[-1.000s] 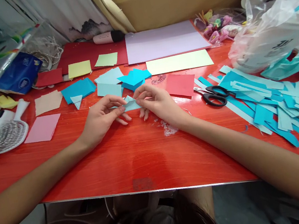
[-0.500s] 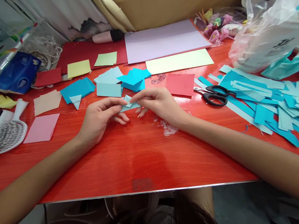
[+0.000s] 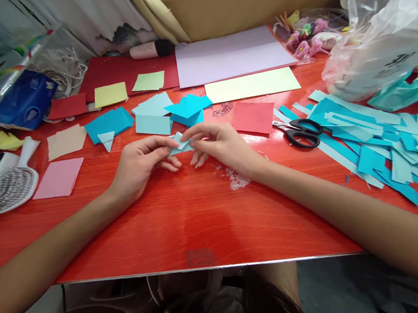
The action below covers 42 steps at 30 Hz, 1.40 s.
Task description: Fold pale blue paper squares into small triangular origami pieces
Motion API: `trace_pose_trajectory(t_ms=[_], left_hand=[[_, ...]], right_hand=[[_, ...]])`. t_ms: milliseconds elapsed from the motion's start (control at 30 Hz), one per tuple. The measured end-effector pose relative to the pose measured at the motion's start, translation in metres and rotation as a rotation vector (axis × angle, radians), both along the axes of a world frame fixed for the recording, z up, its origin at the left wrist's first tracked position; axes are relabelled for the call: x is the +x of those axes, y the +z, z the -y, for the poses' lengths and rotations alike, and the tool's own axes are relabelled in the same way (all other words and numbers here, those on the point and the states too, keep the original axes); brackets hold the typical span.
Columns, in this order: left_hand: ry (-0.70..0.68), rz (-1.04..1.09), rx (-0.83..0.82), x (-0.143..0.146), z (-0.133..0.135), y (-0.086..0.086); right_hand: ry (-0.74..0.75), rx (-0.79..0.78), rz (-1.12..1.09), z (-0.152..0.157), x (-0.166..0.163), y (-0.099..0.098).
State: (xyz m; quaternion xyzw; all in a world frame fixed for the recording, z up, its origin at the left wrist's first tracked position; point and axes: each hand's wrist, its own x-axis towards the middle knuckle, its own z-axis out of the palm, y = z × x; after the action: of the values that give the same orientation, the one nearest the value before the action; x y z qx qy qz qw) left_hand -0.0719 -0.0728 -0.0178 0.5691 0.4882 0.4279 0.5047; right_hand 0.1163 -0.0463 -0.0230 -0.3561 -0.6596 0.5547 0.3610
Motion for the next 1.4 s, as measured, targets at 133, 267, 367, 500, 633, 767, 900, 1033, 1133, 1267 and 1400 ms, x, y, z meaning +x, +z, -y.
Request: trace_pose_trajectory(t_ms=[133,267,367,500,633,767,900,1033,1133,1267,1400], left_hand=[[-0.017,0.016,0.018,0.0002,0.0002,0.0001],[-0.013,-0.009,0.012,0.0009,0.0008,0.0006],[-0.019,-0.027,0.010,0.0017,0.0022,0.0021],[-0.042,-0.040,0.025,0.0020,0.0049,0.0051],[-0.066,-0.017,0.018,0.0011,0.0049,0.0049],[-0.057,0.040,0.030,0.0007,0.0019,0.0009],[-0.061,0.051,0.053,0.0014,-0.0004,-0.0015],[-0.064,0.048,0.061,0.0025,-0.0004,-0.0013],[-0.057,0.027,0.056,0.0028,0.0008,-0.0010],[-0.072,-0.066,0.113,0.0014,0.0027,-0.0023],[-0.092,-0.111,0.175,-0.0003,0.0029,-0.0037]], right_hand=[[0.002,-0.007,-0.037,-0.0007,0.0004,-0.0014],[-0.011,-0.028,-0.044,-0.0006,0.0009,-0.0023],[-0.024,-0.043,-0.051,0.0000,0.0006,-0.0016],[-0.042,-0.048,-0.061,0.0004,-0.0003,-0.0014],[-0.050,-0.038,-0.074,0.0002,-0.0009,-0.0027],[-0.039,-0.033,-0.079,0.0005,-0.0010,-0.0030],[-0.025,-0.035,-0.077,0.0014,-0.0011,-0.0018],[-0.022,-0.055,-0.055,0.0017,-0.0018,-0.0008],[-0.013,-0.088,-0.068,0.0010,-0.0019,-0.0009],[0.024,-0.094,-0.085,0.0001,-0.0007,-0.0013],[0.059,-0.043,-0.066,-0.0001,0.0002,-0.0011]])
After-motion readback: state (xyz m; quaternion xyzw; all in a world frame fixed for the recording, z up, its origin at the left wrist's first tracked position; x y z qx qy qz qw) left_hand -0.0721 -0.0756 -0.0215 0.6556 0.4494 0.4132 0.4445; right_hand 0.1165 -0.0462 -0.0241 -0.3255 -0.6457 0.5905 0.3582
